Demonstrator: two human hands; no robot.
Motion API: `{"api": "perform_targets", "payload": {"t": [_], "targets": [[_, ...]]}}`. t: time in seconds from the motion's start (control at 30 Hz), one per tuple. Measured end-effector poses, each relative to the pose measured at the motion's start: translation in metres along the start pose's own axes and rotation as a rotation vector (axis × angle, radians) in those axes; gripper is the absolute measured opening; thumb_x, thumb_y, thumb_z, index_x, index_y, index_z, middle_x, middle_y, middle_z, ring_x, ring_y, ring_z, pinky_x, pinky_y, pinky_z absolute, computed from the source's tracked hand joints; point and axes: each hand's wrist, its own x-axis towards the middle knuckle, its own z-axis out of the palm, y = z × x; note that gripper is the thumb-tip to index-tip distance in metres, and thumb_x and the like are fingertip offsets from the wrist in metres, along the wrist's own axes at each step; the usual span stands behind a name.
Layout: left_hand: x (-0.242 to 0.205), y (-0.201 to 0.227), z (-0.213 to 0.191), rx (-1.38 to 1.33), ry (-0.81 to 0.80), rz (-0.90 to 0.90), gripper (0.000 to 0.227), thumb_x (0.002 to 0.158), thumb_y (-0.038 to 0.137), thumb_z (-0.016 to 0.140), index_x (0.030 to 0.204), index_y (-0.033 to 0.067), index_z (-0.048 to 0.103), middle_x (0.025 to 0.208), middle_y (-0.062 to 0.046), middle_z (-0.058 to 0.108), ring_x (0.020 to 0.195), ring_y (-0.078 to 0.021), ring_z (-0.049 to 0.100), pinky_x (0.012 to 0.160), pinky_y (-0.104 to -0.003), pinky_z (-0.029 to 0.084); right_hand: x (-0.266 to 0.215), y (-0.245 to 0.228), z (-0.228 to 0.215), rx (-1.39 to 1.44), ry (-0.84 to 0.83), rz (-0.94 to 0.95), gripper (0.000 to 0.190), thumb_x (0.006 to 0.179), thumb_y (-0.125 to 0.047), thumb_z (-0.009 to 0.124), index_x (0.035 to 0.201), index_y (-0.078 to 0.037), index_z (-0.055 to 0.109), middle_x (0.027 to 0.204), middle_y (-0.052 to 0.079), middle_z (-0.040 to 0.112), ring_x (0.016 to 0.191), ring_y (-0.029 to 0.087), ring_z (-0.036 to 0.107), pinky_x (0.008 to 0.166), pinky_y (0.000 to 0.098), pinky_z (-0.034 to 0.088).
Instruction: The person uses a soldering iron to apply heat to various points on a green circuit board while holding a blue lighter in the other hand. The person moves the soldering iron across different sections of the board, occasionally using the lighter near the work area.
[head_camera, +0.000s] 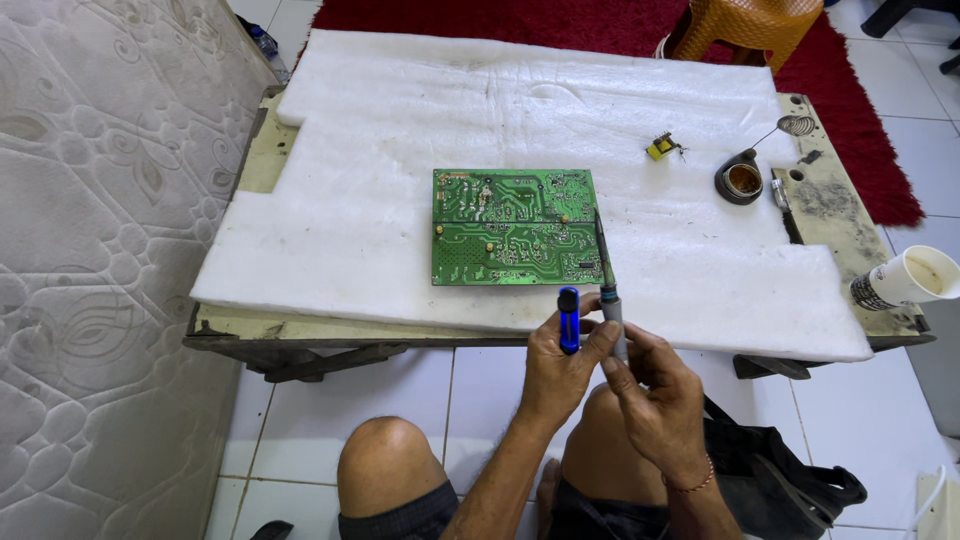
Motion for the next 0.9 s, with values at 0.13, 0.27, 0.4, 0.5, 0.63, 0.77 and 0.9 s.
{"api": "perform_targets", "payload": {"t": [0.13,0.27,0.4,0.5,0.63,0.77,0.9], "targets": [[0.003,-0.013,-0.004,0.132,-0.011,-0.006,0.033,0.085,0.032,0.071,0.114,0.0165,0.071,0.072,0.004,0.061,0.065,-0.0049,0.055,0.067,-0.023,0.049,0.023,0.014,-0.023,0.064,-0.075,0.059,0.037,0.09,-0.008,0.061,0.126,0.0,0.058,0.09,0.013,0.072,0.075,0.018,0.07,0.067,0.0303,0.064],[0.015,-0.027,-0.032,0.156,0.083,0.038,0.029,0.09,0.024,0.073,0.11,0.0029,0.072,0.092,-0.014,0.074,0.07,-0.0162,0.07,0.066,-0.03,0.058,0.063,0.01,-0.051,-0.247,0.006,-0.088,0.028,0.097,-0.01,0.064,0.123,0.0,0.068,0.086,0.02,0.069,0.07,0.03,0.064,0.058,0.0392,0.051],[0.019,-0.008,-0.059,0.341,0.143,-0.056,0.03,0.091,0.028,0.069,0.11,0.0052,0.072,0.066,-0.008,0.07,0.059,-0.0146,0.068,0.058,-0.026,0.055,0.103,0.017,-0.067,-0.768,-0.015,-0.332,0.02,0.104,-0.014,0.065,0.119,-0.005,0.073,0.087,0.016,0.071,0.079,0.037,0.069,0.071,0.0464,0.056],[0.032,-0.021,-0.077,0.455,0.207,-0.015,0.026,0.092,0.024,0.067,0.109,0.0051,0.073,0.064,-0.013,0.069,0.061,-0.0187,0.069,0.058,-0.03,0.056,0.131,0.021,-0.061,-1.073,-0.022,-0.357,0.025,0.104,-0.027,0.062,0.124,-0.016,0.07,0.09,0.009,0.071,0.083,0.034,0.072,0.071,0.046,0.058],[0.035,-0.026,-0.077,0.621,0.297,0.188,0.017,0.092,0.022,0.066,0.098,0.0088,0.074,0.081,-0.015,0.07,0.077,-0.029,0.071,0.068,-0.036,0.054,0.162,0.011,-0.031,-1.097,-0.11,-0.3,0.033,0.109,-0.038,0.05,0.131,-0.021,0.067,0.095,0.009,0.072,0.081,0.032,0.072,0.069,0.0448,0.057],[0.031,-0.018,-0.058,0.847,0.145,0.329,0.042,0.086,0.0,0.064,0.128,-0.0002,0.06,0.136,-0.027,0.053,0.115,-0.0503,0.056,0.092,-0.057,0.048,0.197,0.045,-0.005,-1.287,-0.137,-0.424,0.026,0.102,-0.034,0.049,0.114,-0.021,0.067,0.087,0.005,0.07,0.078,0.028,0.073,0.065,0.0416,0.058],[0.03,-0.008,-0.043,1.002,0.101,0.225,0.059,0.083,-0.001,0.065,0.14,0.0064,0.052,0.15,-0.024,0.04,0.109,-0.0506,0.058,0.089,-0.063,0.051,0.195,0.019,0.012,-1.283,-0.217,-0.451,0.027,0.104,-0.03,0.046,0.12,-0.022,0.066,0.087,0.011,0.07,0.078,0.034,0.074,0.064,0.0474,0.058]]}}
